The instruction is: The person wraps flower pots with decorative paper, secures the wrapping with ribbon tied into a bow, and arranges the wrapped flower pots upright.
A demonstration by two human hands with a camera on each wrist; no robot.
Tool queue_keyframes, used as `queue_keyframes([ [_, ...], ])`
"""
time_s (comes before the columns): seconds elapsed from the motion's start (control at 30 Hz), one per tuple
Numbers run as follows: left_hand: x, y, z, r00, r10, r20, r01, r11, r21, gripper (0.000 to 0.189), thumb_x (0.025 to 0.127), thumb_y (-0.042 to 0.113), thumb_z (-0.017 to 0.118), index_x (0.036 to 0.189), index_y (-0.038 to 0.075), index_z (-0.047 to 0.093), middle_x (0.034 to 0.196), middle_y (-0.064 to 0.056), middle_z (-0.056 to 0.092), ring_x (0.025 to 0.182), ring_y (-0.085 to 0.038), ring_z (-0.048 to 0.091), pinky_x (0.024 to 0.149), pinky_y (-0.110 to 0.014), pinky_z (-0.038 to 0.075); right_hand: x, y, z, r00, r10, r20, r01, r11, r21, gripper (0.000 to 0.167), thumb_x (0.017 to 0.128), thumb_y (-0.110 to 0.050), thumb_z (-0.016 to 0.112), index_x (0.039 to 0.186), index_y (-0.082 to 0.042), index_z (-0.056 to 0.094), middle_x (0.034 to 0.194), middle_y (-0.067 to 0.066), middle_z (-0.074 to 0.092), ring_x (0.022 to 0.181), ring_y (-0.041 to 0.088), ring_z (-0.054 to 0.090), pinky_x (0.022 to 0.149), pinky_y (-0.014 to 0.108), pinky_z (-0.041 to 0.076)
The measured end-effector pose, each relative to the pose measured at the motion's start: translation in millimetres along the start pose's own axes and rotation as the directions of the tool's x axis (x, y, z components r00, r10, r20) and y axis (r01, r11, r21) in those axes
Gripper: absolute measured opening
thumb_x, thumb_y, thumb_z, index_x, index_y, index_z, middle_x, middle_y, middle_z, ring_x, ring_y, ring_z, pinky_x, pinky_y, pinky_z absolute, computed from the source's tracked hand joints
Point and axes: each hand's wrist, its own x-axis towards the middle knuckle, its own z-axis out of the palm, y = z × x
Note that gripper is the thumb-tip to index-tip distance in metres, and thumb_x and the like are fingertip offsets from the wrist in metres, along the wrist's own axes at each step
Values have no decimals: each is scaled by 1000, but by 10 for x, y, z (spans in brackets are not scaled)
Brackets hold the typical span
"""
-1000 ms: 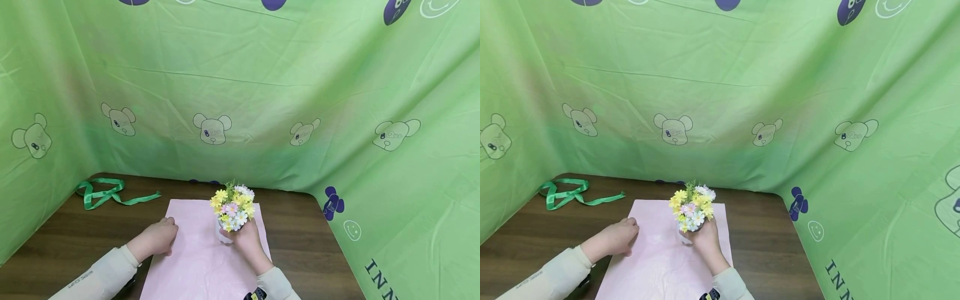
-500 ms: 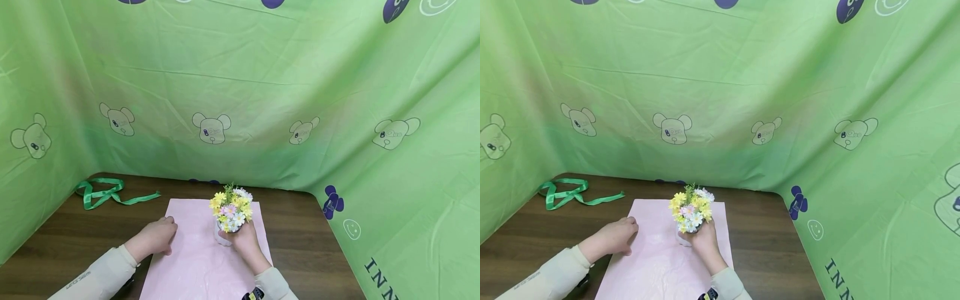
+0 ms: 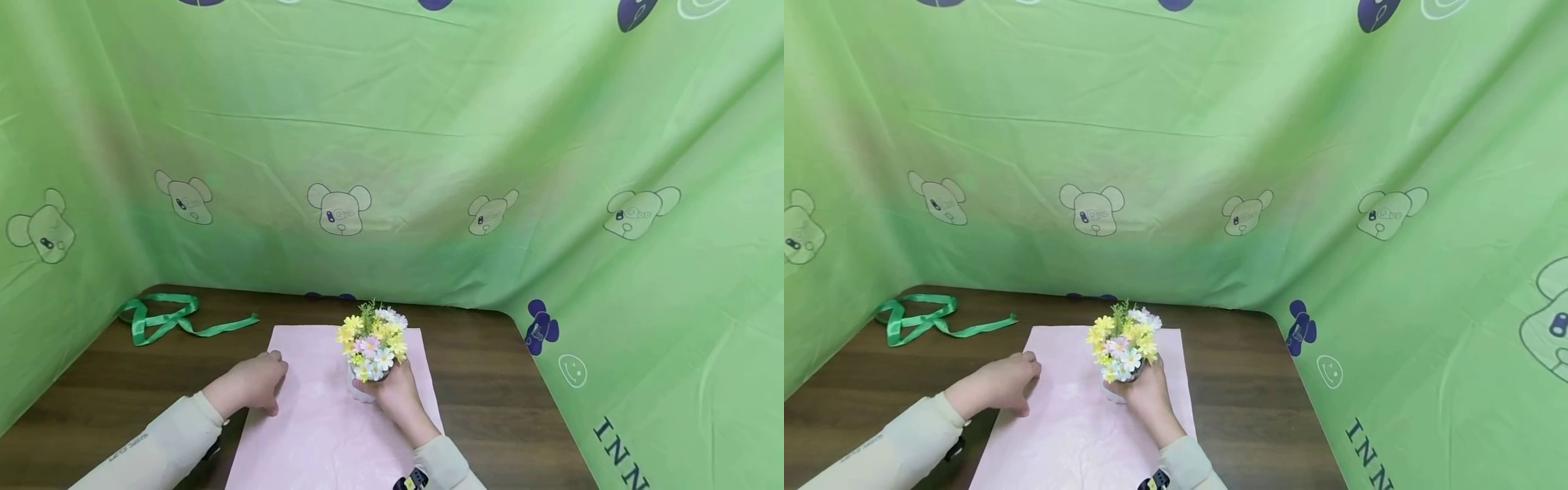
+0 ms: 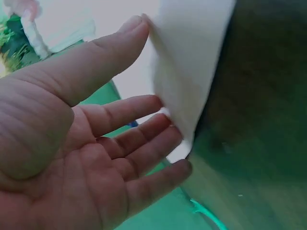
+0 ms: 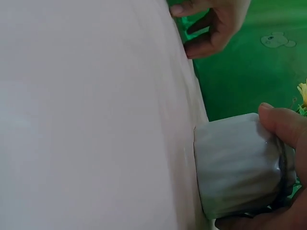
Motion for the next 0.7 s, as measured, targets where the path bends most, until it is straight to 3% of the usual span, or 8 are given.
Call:
queue_keyframes([
  [0.17, 54, 39, -19, 997, -20, -79, 21, 1000, 19, 24, 77, 15, 86, 81, 6, 64, 79, -6, 57, 71, -21, 54, 64, -45, 54, 2, -17, -15, 999, -35, 18, 36, 998, -48, 92, 68, -30, 95, 145, -15, 47, 138, 0, 60, 131, 18, 55, 117, 43, 37],
  [0.27, 143, 115, 0, 986, -24, -162, 22, 1000, -16, 25, 78, 18, 86, 88, 5, 68, 83, -7, 62, 75, -21, 59, 67, -44, 56, -2, -24, -28, 998, -54, 31, 57, 993, -105, 89, 69, -33, 95, 144, -15, 50, 137, -1, 62, 130, 17, 56, 115, 41, 39],
  [0.37, 262, 231, 38, 977, 10, -211, -37, 992, -122, 46, 76, 26, 90, 107, 1, 70, 100, -10, 67, 92, -27, 66, 84, -46, 57, -6, -36, -44, 996, -76, 36, 80, 985, -152, 86, 70, -35, 94, 142, -15, 52, 135, -1, 63, 128, 16, 57, 114, 40, 41],
  [0.47, 361, 355, 102, 974, 52, -222, -99, 973, -210, 74, 73, 39, 92, 126, -5, 63, 114, -14, 67, 107, -32, 65, 99, -48, 52, -12, -45, -57, 996, -88, 32, 93, 979, -184, 85, 69, -37, 94, 140, -14, 54, 134, 1, 64, 126, 19, 58, 113, 40, 42],
  [0.57, 443, 453, 178, 973, 63, -222, -119, 961, -251, 93, 68, 50, 92, 133, -8, 58, 120, -17, 65, 114, -35, 61, 104, -50, 49, -19, -40, -60, 995, -100, 21, 103, 974, -203, 83, 69, -39, 93, 138, -11, 56, 132, 6, 65, 124, 23, 60, 112, 43, 43],
  [0.7, 566, 530, 285, 967, 50, -250, -120, 954, -274, 100, 64, 57, 92, 134, -5, 57, 122, -14, 64, 118, -32, 57, 106, -48, 48, -23, -21, -61, 994, -107, 6, 106, 973, -204, 84, 70, -40, 92, 138, -8, 56, 132, 11, 64, 124, 27, 61, 111, 45, 43],
])
